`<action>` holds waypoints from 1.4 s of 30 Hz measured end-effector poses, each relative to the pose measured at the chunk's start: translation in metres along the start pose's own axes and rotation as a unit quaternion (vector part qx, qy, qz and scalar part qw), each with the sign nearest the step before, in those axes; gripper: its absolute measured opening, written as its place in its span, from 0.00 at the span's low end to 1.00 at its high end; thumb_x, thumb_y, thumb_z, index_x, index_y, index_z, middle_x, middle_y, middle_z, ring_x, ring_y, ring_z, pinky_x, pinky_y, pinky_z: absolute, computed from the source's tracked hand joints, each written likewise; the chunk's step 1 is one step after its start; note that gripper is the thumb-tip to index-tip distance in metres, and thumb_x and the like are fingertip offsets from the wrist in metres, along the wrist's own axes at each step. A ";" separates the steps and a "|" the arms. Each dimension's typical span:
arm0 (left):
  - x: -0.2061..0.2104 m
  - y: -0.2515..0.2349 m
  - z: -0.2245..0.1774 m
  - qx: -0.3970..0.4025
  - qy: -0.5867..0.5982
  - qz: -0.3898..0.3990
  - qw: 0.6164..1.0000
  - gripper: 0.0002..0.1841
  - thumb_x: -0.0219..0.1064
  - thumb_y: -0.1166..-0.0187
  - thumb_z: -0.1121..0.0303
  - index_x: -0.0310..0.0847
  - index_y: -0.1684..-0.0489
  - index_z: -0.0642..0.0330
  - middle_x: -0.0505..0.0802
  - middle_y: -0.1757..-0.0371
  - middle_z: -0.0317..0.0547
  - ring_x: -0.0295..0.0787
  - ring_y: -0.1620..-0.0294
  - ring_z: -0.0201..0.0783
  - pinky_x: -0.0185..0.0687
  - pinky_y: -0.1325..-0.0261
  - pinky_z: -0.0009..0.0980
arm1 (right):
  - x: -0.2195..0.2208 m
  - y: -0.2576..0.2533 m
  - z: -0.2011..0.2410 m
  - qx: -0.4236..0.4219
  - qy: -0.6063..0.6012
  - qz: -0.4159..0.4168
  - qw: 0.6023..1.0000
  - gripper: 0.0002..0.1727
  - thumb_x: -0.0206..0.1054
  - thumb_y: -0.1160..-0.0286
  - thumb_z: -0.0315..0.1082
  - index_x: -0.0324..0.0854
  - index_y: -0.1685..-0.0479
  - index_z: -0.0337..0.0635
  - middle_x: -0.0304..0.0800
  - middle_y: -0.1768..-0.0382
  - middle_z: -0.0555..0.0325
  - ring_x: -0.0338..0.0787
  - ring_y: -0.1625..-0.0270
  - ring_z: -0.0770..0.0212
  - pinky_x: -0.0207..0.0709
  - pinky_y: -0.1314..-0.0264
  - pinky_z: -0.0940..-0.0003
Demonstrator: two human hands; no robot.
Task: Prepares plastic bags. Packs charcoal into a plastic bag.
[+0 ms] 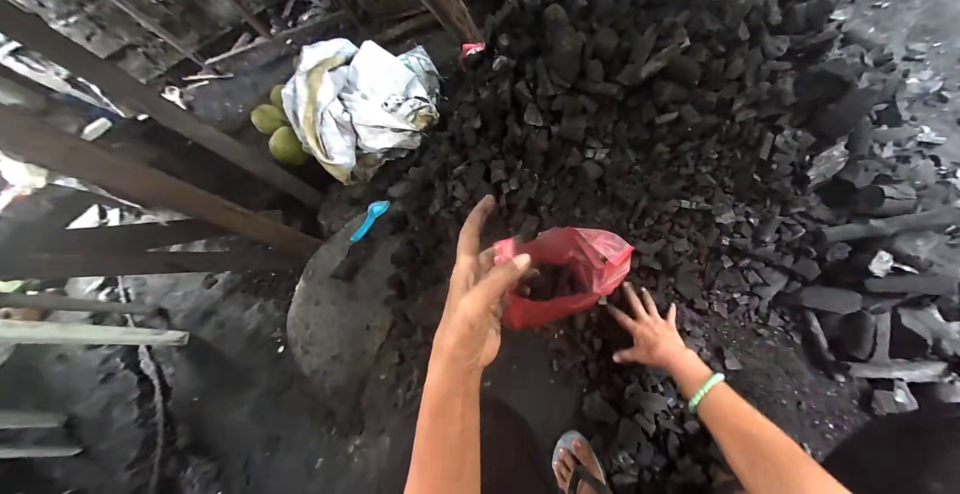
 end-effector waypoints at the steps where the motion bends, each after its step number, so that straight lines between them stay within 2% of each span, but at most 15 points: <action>1: -0.001 0.001 0.000 -0.002 -0.018 -0.005 1.000 0.42 0.63 0.26 0.62 0.47 0.07 0.37 0.89 0.43 0.38 0.90 0.58 0.26 0.88 0.56 0.23 | 0.016 0.005 0.003 0.014 0.041 0.038 0.998 0.57 0.82 0.46 0.66 0.60 0.07 0.68 0.30 0.02 0.48 0.27 0.05 0.25 0.24 0.24 0.05; 4: -0.006 0.001 -0.006 0.012 -0.040 -0.025 0.999 0.42 0.64 0.25 0.61 0.48 0.07 0.37 0.88 0.40 0.37 0.90 0.56 0.25 0.88 0.55 0.23 | 0.033 0.020 0.003 0.047 0.099 0.093 0.990 0.57 0.86 0.47 0.57 0.59 0.08 0.70 0.29 0.02 0.47 0.29 0.06 0.23 0.31 0.26 0.04; 7: -0.013 0.001 -0.008 0.022 -0.035 -0.051 0.998 0.42 0.64 0.26 0.62 0.48 0.08 0.35 0.89 0.41 0.38 0.91 0.59 0.28 0.89 0.58 0.24 | 0.034 0.031 -0.009 0.085 0.078 0.101 0.988 0.54 0.84 0.42 0.39 0.60 0.08 0.68 0.42 0.06 0.36 0.54 0.12 0.20 0.57 0.31 0.11; 10: -0.018 0.001 -0.008 0.019 -0.022 -0.060 0.998 0.40 0.63 0.24 0.62 0.48 0.08 0.35 0.90 0.45 0.38 0.92 0.62 0.28 0.89 0.62 0.23 | 0.037 0.041 -0.038 0.135 0.015 0.076 0.988 0.47 0.80 0.37 0.41 0.65 0.11 0.63 0.54 0.10 0.35 0.60 0.14 0.24 0.75 0.35 0.25; 14: -0.019 -0.001 -0.004 0.013 -0.014 -0.064 0.998 0.39 0.59 0.26 0.64 0.48 0.09 0.38 0.90 0.55 0.32 0.92 0.65 0.26 0.90 0.63 0.23 | 0.044 0.048 -0.039 0.180 -0.025 0.073 0.981 0.50 0.82 0.37 0.53 0.62 0.09 0.62 0.48 0.07 0.38 0.55 0.11 0.25 0.71 0.29 0.26; 18: -0.013 -0.006 0.001 -0.001 0.018 -0.038 0.999 0.40 0.60 0.26 0.60 0.48 0.09 0.37 0.92 0.55 0.34 0.92 0.64 0.28 0.90 0.61 0.24 | 0.048 0.050 -0.030 0.172 -0.037 0.071 0.982 0.44 0.79 0.32 0.43 0.65 0.11 0.61 0.53 0.10 0.36 0.58 0.13 0.24 0.71 0.30 0.24; 22: -0.006 -0.006 0.007 -0.020 0.017 0.020 0.999 0.40 0.61 0.27 0.60 0.50 0.09 0.37 0.93 0.52 0.37 0.93 0.63 0.29 0.90 0.61 0.24 | 0.026 0.048 -0.057 0.170 -0.151 -0.009 0.974 0.40 0.77 0.36 0.31 0.72 0.16 0.51 0.71 0.20 0.32 0.77 0.24 0.28 0.74 0.28 0.31; 26: 0.005 -0.006 0.013 -0.033 -0.051 0.042 0.997 0.42 0.65 0.30 0.59 0.52 0.09 0.41 0.92 0.47 0.39 0.90 0.61 0.28 0.88 0.60 0.25 | -0.035 0.056 -0.058 0.121 -0.457 -0.163 0.866 0.36 0.74 0.37 0.18 0.71 0.22 0.38 0.82 0.32 0.32 0.86 0.36 0.38 0.81 0.37 0.37; 30: 0.026 -0.003 0.014 -0.037 -0.069 0.089 0.993 0.43 0.65 0.30 0.64 0.51 0.08 0.45 0.90 0.46 0.40 0.89 0.58 0.28 0.87 0.54 0.26 | -0.128 0.081 0.010 -0.065 -0.658 -0.257 0.705 0.38 0.71 0.47 0.25 0.69 0.27 0.53 0.90 0.47 0.56 0.92 0.62 0.62 0.88 0.70 0.66; 32: 0.033 -0.002 0.016 -0.044 -0.070 0.111 0.990 0.44 0.65 0.31 0.64 0.51 0.07 0.45 0.90 0.45 0.41 0.89 0.57 0.28 0.87 0.53 0.27 | -0.160 0.088 0.054 -0.197 -0.693 -0.231 0.654 0.37 0.77 0.49 0.28 0.72 0.33 0.60 0.93 0.49 0.61 0.94 0.63 0.66 0.89 0.73 0.70; 35: 0.039 0.000 0.017 -0.055 -0.065 0.124 0.989 0.43 0.64 0.29 0.64 0.49 0.07 0.44 0.90 0.46 0.42 0.89 0.58 0.28 0.87 0.55 0.26 | -0.164 0.079 0.108 -0.260 -0.522 -0.169 0.794 0.35 0.77 0.51 0.27 0.76 0.34 0.52 0.92 0.46 0.62 0.93 0.54 0.67 0.90 0.58 0.69; 37: 0.038 0.002 0.016 -0.063 -0.057 0.120 0.989 0.43 0.63 0.28 0.64 0.49 0.07 0.43 0.89 0.45 0.42 0.89 0.57 0.29 0.86 0.55 0.26 | -0.139 0.059 0.130 -0.212 -0.222 -0.071 0.949 0.36 0.82 0.46 0.26 0.82 0.28 0.47 0.81 0.26 0.47 0.85 0.31 0.46 0.81 0.32 0.45; 38: 0.037 0.003 0.016 -0.068 -0.054 0.117 0.989 0.42 0.62 0.28 0.64 0.49 0.07 0.43 0.89 0.45 0.43 0.89 0.57 0.29 0.86 0.55 0.26 | -0.121 0.050 0.134 -0.157 -0.078 0.017 0.984 0.37 0.79 0.36 0.28 0.78 0.20 0.59 0.66 0.14 0.43 0.77 0.23 0.33 0.73 0.27 0.31; 40: 0.036 0.004 0.017 -0.076 -0.052 0.113 0.989 0.42 0.62 0.27 0.64 0.49 0.07 0.43 0.89 0.47 0.42 0.89 0.60 0.28 0.86 0.58 0.25 | -0.108 0.049 0.132 -0.097 0.047 0.105 0.989 0.39 0.73 0.26 0.29 0.71 0.14 0.72 0.54 0.08 0.40 0.74 0.23 0.24 0.71 0.31 0.23; 42: 0.034 0.003 0.017 -0.075 -0.046 0.109 0.990 0.41 0.62 0.27 0.65 0.50 0.07 0.44 0.90 0.50 0.41 0.89 0.62 0.27 0.86 0.59 0.23 | -0.129 0.062 0.123 -0.132 0.007 0.034 0.991 0.30 0.72 0.26 0.29 0.82 0.23 0.64 0.70 0.15 0.44 0.83 0.27 0.32 0.75 0.32 0.28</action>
Point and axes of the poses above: each hand's wrist, its own y-axis away from the middle knuckle, its own x-axis out of the palm, z = x × y, the point moved 7 cm from there along -y, towards the middle knuckle
